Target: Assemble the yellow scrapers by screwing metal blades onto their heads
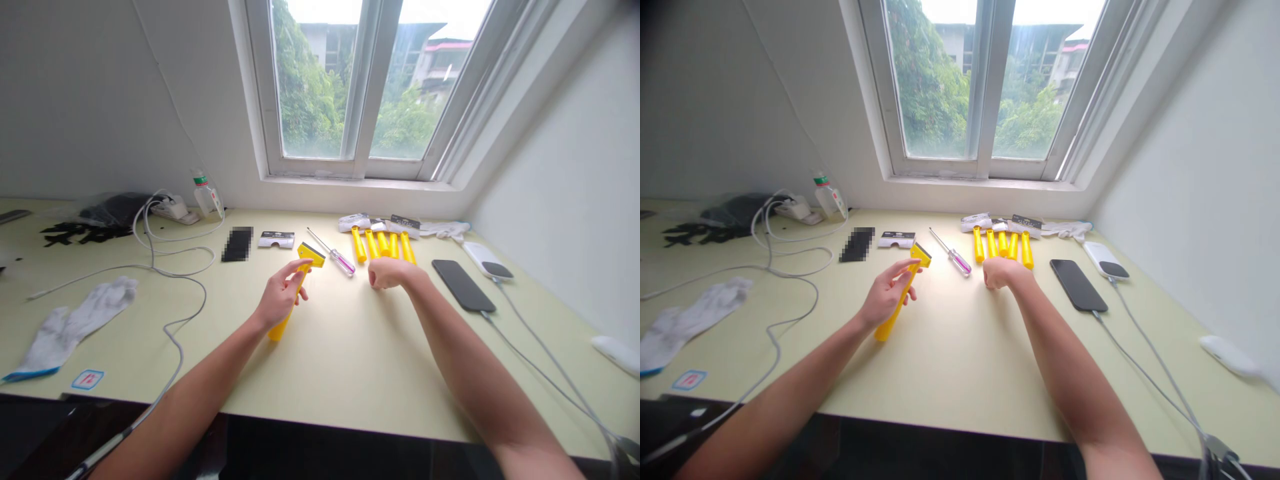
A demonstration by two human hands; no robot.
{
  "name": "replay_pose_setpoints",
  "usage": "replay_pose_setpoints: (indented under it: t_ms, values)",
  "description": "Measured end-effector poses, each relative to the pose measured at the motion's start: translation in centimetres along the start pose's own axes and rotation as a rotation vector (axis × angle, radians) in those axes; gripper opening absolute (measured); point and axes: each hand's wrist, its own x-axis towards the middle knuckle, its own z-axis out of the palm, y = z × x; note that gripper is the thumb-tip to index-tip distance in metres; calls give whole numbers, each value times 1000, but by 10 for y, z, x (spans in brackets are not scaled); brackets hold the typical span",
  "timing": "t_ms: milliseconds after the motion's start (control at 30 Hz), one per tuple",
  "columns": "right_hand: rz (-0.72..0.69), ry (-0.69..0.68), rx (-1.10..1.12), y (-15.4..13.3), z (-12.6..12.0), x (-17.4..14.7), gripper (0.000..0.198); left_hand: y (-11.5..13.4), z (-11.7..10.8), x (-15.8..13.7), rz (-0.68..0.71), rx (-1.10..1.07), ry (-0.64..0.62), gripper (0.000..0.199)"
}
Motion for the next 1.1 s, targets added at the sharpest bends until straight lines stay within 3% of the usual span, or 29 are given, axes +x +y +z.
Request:
replay_pose_setpoints:
  t_ms: [100, 200, 267, 367, 667, 1100]
  values:
    - [-113, 26, 81, -6, -11, -9, 11, 2, 2, 0, -125, -290, -94, 43]
    - [-401, 181, 405, -30, -18, -19, 14, 2, 2, -1, -228, -545, -187, 44]
    - [-570, 298, 612, -50, -15, -23, 16, 2, 1, -1, -258, -642, -225, 43]
    - [-669, 420, 686, -74, -3, -23, 13, 4, 0, -3, -266, -700, -261, 39]
    - [-677, 559, 732, -85, 14, -15, 10, 7, -1, -2, -252, -688, -269, 39]
    - [-635, 491, 996, -93, 27, -7, 20, 4, -2, -1, -268, -688, -252, 43]
